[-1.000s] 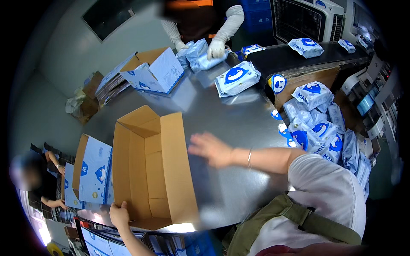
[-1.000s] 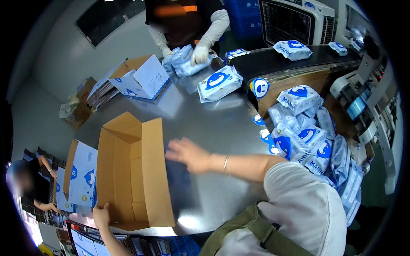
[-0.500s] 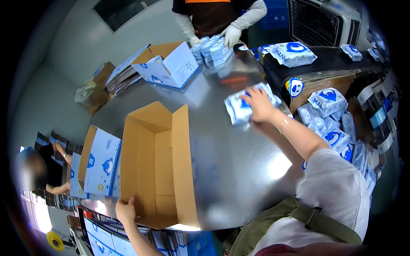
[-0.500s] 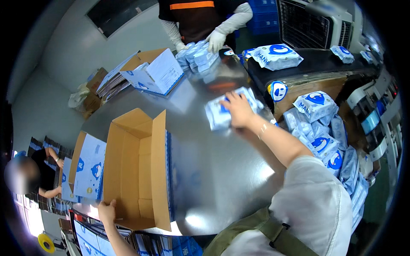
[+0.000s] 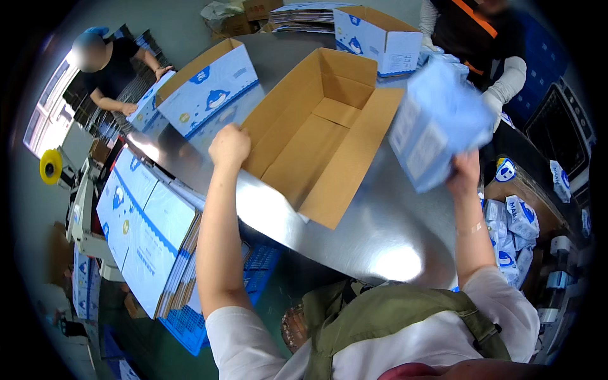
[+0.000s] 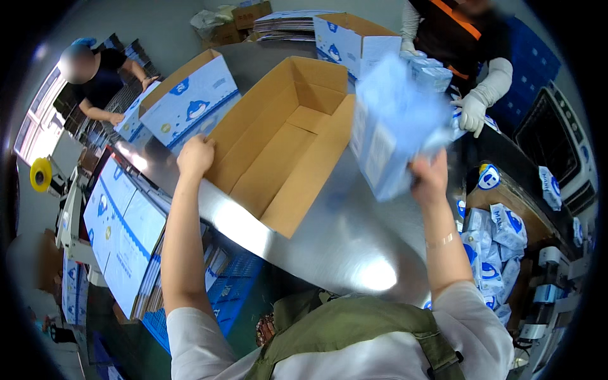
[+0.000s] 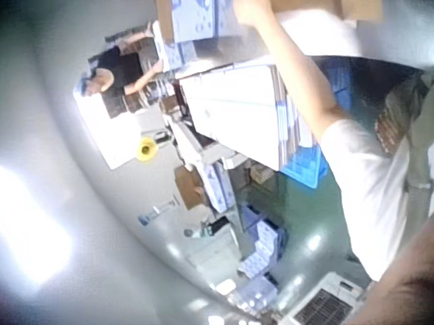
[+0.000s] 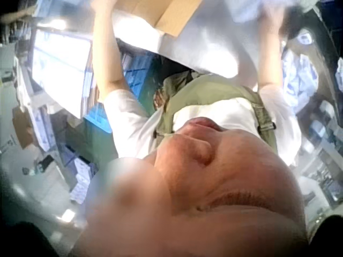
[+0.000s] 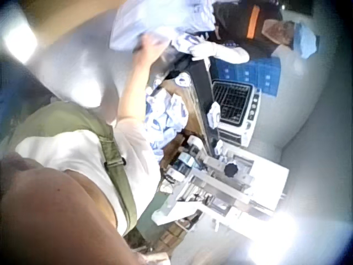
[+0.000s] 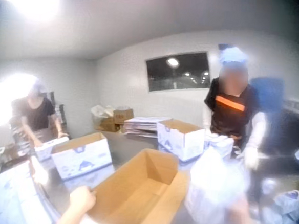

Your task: The person repeatedly assembles cardboard boxes and packs them with multiple blue packages of wipes before placing the filled boxes onto a stack.

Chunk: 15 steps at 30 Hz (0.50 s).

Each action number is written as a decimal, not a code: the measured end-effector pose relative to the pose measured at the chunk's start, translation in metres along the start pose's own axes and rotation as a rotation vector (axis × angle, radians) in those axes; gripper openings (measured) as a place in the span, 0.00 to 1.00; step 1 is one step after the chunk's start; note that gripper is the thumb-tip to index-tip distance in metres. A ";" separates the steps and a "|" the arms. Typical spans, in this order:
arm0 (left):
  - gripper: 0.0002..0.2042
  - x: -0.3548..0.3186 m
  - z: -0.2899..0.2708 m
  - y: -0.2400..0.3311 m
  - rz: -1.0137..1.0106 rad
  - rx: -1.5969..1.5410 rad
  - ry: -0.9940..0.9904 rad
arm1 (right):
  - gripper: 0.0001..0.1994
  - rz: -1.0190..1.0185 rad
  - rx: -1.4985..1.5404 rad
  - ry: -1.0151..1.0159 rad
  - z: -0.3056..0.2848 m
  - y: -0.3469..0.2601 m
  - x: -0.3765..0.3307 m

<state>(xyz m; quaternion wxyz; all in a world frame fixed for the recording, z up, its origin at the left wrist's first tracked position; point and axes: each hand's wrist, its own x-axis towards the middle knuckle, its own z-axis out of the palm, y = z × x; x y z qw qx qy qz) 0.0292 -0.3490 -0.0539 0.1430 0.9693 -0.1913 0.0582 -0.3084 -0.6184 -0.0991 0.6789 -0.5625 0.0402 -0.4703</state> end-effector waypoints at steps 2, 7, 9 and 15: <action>0.18 -0.001 -0.002 -0.002 -0.019 -0.067 0.010 | 0.17 0.165 0.200 -0.026 0.018 0.022 0.055; 0.18 -0.002 0.000 -0.006 -0.054 -0.209 0.073 | 0.21 0.790 -0.179 -0.690 0.177 0.079 0.063; 0.18 -0.003 0.001 -0.004 -0.051 -0.182 0.077 | 0.25 0.823 -0.645 -1.054 0.208 0.110 0.023; 0.18 0.006 -0.002 -0.018 0.026 0.007 -0.077 | 0.23 -0.138 -0.943 -1.081 0.201 0.076 -0.029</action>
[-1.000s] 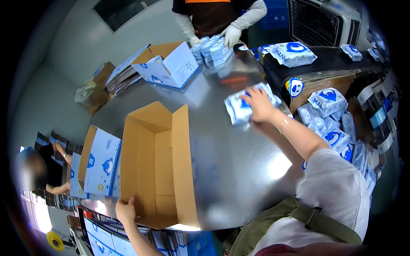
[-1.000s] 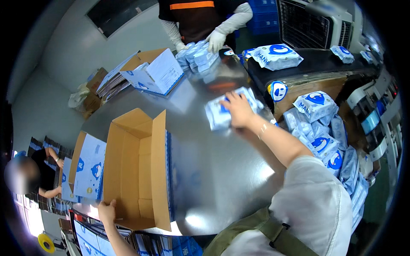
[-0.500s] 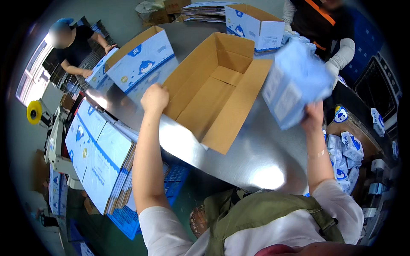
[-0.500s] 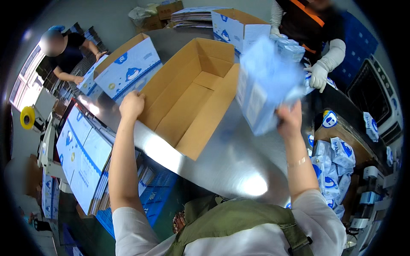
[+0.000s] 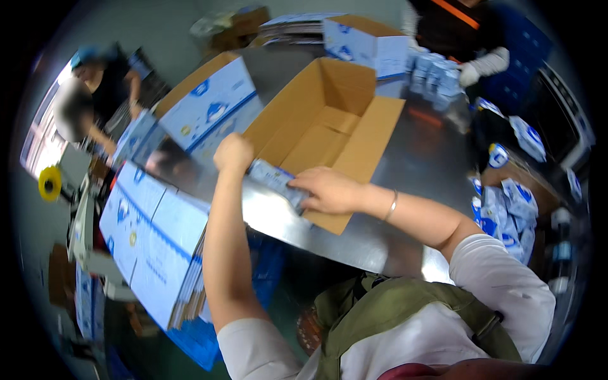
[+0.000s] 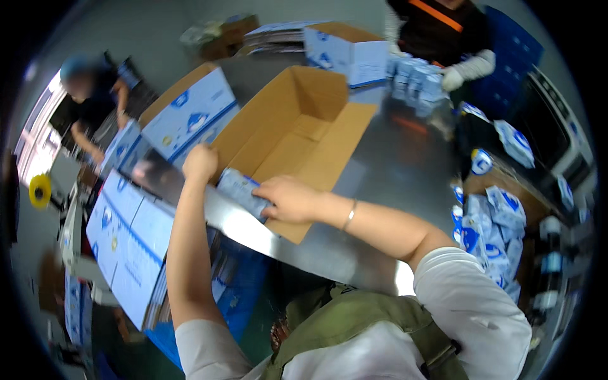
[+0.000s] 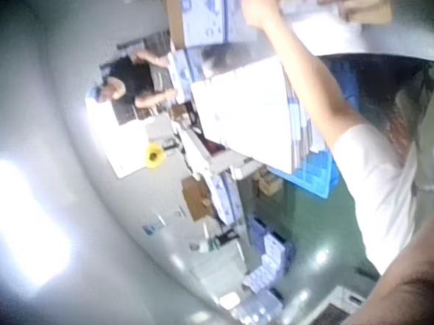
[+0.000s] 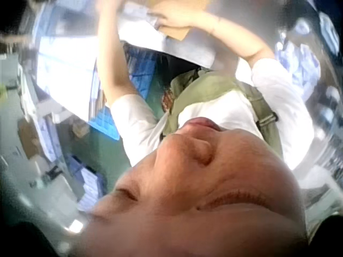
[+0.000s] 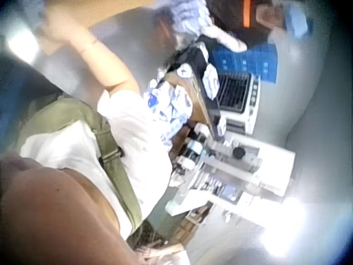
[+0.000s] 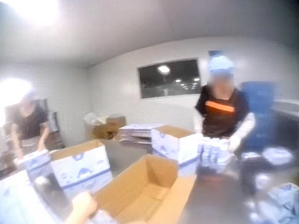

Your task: The person repeatedly assembles cardboard boxes and packs them with multiple blue packages of wipes before placing the filled boxes onto a stack.

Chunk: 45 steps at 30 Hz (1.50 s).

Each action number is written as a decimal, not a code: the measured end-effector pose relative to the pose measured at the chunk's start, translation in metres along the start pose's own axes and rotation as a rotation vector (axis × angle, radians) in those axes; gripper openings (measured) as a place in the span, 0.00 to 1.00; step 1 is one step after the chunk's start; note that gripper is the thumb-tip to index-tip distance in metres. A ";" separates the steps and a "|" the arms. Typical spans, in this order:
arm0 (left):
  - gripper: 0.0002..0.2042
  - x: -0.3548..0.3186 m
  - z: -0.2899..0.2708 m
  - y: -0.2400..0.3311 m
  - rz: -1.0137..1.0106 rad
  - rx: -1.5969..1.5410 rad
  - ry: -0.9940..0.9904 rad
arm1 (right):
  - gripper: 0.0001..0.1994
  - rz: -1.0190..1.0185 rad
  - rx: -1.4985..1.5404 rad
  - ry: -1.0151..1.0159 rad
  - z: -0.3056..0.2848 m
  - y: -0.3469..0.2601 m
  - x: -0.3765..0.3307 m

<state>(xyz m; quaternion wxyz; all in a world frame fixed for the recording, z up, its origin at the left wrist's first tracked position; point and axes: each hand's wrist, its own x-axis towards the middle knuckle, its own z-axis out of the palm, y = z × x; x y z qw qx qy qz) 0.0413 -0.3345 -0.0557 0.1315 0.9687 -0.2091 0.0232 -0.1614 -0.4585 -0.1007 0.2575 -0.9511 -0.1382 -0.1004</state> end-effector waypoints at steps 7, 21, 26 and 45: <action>0.10 -0.069 -0.056 0.007 0.470 -1.002 0.174 | 0.26 0.188 -0.112 0.534 0.031 0.016 -0.188; 0.12 -0.241 -0.098 0.087 1.447 -0.714 -0.924 | 0.22 0.496 -0.110 0.359 0.080 0.038 -0.252; 0.14 -0.242 -0.093 0.088 1.334 -0.706 -1.033 | 0.23 0.431 -0.105 0.378 0.081 0.044 -0.247; 0.21 -0.246 -0.003 0.061 0.498 -1.031 -1.169 | 0.49 1.266 -1.072 0.435 -0.314 0.264 -0.416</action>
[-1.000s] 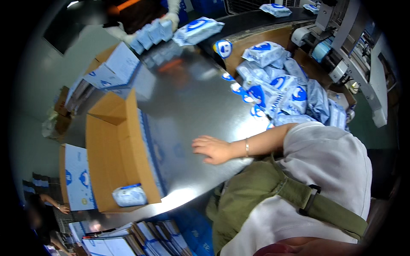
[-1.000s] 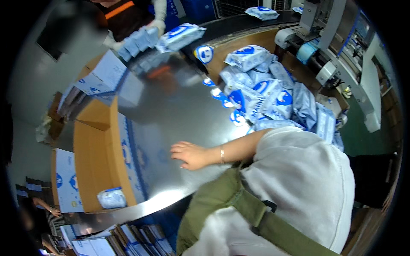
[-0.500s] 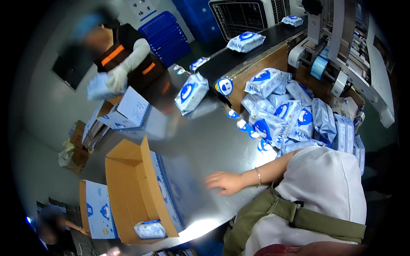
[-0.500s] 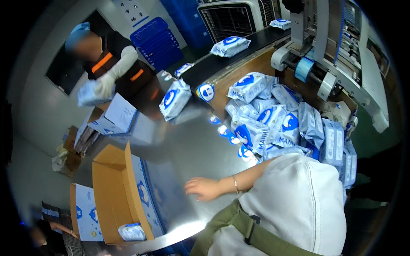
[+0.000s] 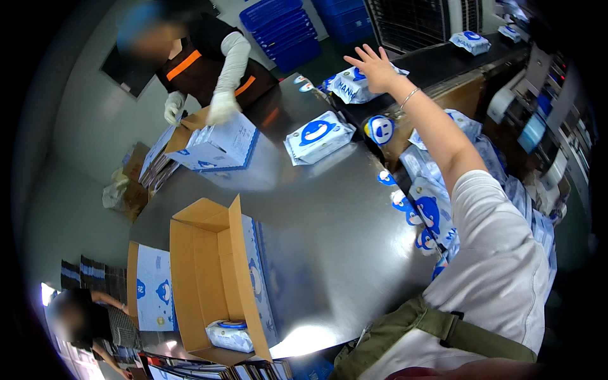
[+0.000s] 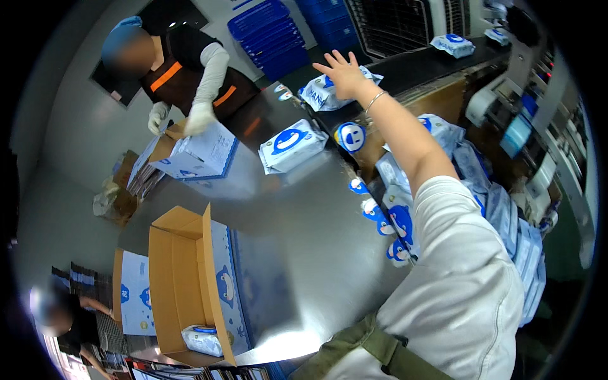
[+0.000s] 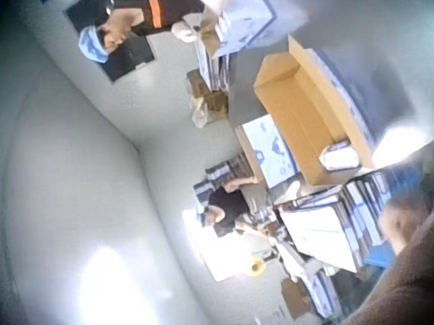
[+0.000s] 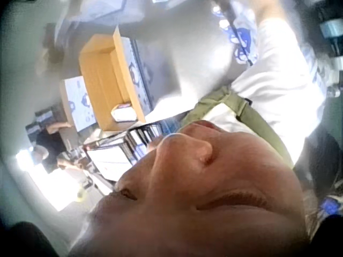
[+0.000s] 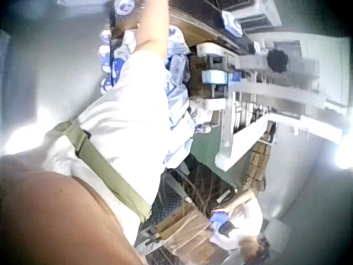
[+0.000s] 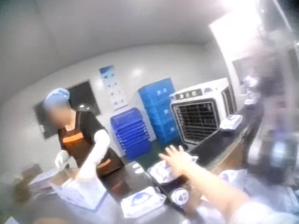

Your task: The person repeatedly assembles cardboard boxes and packs them with multiple blue packages of wipes before placing the filled boxes onto a stack.

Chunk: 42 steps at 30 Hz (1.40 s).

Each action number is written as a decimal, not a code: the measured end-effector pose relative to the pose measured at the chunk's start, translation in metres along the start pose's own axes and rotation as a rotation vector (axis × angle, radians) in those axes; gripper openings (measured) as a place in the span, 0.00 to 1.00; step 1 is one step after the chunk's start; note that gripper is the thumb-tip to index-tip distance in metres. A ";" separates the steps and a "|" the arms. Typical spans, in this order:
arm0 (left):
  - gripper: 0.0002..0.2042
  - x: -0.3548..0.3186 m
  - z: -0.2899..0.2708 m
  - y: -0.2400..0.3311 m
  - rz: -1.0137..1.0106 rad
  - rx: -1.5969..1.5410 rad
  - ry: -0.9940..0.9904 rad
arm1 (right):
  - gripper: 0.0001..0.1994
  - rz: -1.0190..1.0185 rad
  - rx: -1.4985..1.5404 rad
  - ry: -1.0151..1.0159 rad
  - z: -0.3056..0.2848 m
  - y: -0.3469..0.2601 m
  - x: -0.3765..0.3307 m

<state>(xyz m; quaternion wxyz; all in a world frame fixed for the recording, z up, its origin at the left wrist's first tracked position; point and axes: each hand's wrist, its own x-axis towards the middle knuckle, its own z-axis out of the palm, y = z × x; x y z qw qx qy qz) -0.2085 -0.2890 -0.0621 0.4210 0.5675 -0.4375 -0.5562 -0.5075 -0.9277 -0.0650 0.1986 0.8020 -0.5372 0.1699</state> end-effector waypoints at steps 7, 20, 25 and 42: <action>0.16 0.074 0.033 -0.084 -0.169 -0.047 0.741 | 0.45 -0.237 0.180 -0.247 0.011 -0.064 0.040; 0.15 0.118 0.045 -0.123 -0.144 -0.344 0.484 | 0.37 -0.560 0.655 -0.437 -0.032 -0.203 -0.035; 0.24 0.092 0.057 -0.167 -0.266 -1.000 0.044 | 0.29 -0.755 0.633 -0.097 -0.119 -0.221 -0.245; 0.53 0.140 0.028 -0.054 0.353 1.249 0.693 | 0.45 -1.184 1.233 -1.174 -0.032 -0.326 -0.177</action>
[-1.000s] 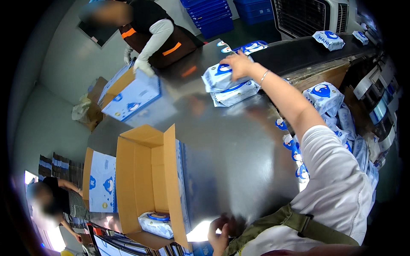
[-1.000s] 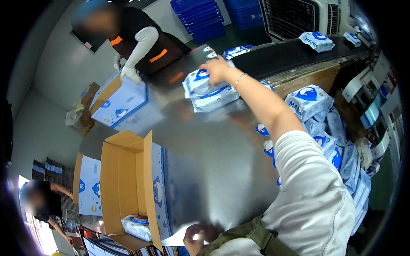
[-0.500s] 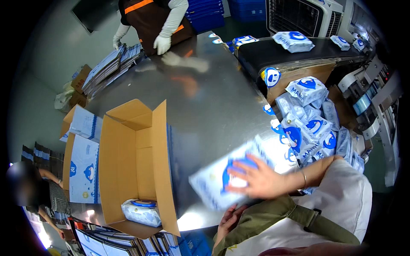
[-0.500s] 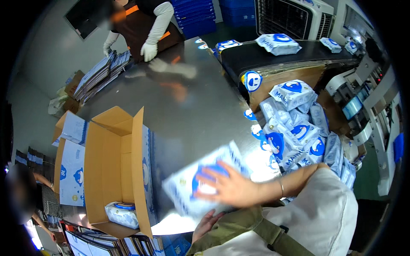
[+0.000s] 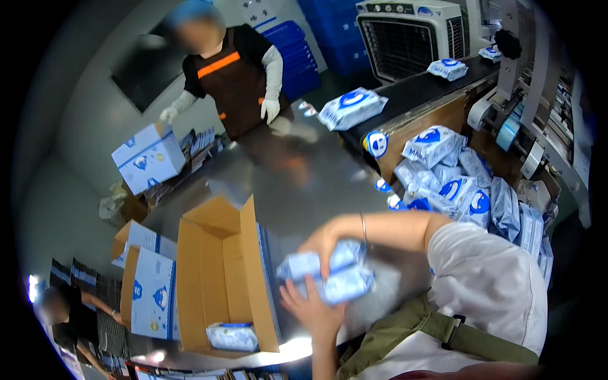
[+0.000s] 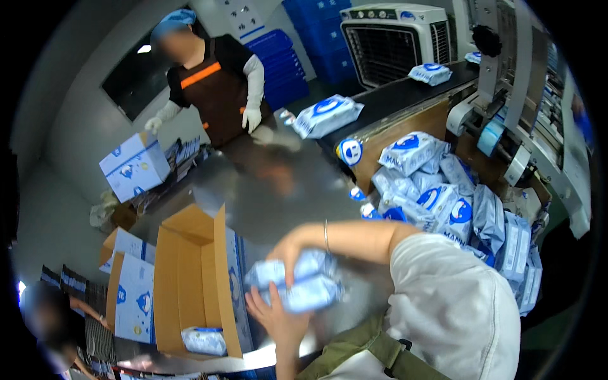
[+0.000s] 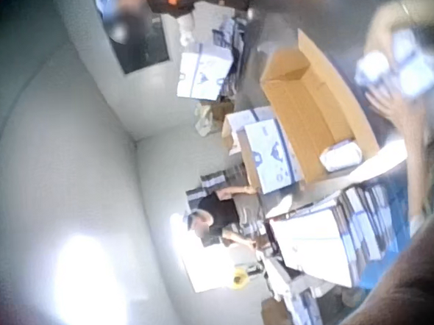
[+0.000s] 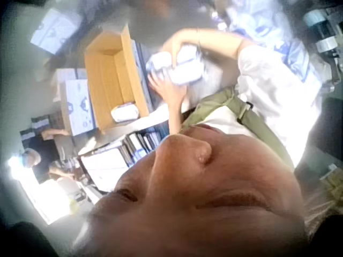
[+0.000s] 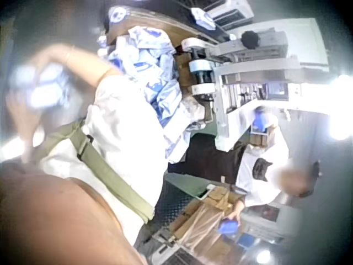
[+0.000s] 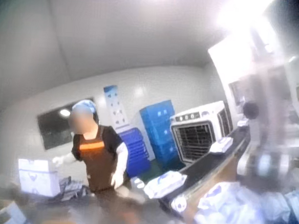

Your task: The person repeatedly assembles cardboard boxes and packs them with multiple blue packages of wipes before placing the filled boxes onto a stack.

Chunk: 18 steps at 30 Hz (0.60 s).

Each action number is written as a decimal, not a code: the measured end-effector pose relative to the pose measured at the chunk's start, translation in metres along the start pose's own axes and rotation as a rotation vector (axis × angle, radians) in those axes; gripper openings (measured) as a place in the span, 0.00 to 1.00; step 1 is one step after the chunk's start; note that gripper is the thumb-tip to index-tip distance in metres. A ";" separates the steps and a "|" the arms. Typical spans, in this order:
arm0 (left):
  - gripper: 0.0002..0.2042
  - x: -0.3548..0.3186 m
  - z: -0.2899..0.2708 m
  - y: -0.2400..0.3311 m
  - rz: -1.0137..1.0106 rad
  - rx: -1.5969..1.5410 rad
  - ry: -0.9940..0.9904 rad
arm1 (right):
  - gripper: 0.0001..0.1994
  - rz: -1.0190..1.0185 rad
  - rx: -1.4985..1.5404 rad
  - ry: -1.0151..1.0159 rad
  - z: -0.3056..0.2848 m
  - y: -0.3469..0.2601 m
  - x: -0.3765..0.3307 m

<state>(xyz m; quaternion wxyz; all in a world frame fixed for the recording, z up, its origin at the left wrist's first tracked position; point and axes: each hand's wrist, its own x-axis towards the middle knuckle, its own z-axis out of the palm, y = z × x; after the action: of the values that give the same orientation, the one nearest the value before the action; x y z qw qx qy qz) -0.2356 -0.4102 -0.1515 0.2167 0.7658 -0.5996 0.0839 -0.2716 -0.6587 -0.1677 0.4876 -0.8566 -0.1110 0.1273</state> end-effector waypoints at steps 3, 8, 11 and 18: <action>0.56 -0.015 -0.022 -0.008 0.136 0.078 -0.318 | 0.47 -0.011 -0.088 0.026 0.042 -0.015 0.006; 0.27 -0.022 -0.033 -0.007 0.215 0.130 -0.285 | 0.47 -0.034 0.024 0.139 0.064 -0.010 0.008; 0.31 -0.032 -0.020 -0.032 0.144 0.082 -0.430 | 0.43 0.082 0.131 0.249 0.040 -0.018 -0.033; 0.31 -0.024 -0.015 -0.029 0.161 0.212 -0.516 | 0.31 0.380 -1.030 1.495 -0.106 -0.003 -0.288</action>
<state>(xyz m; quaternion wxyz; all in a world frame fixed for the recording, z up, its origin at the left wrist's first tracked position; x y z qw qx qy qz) -0.2126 -0.3774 -0.1535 -0.0316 0.7302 -0.6816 -0.0345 -0.5090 -0.8337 -0.0815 -0.0372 -0.8308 0.3315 -0.4455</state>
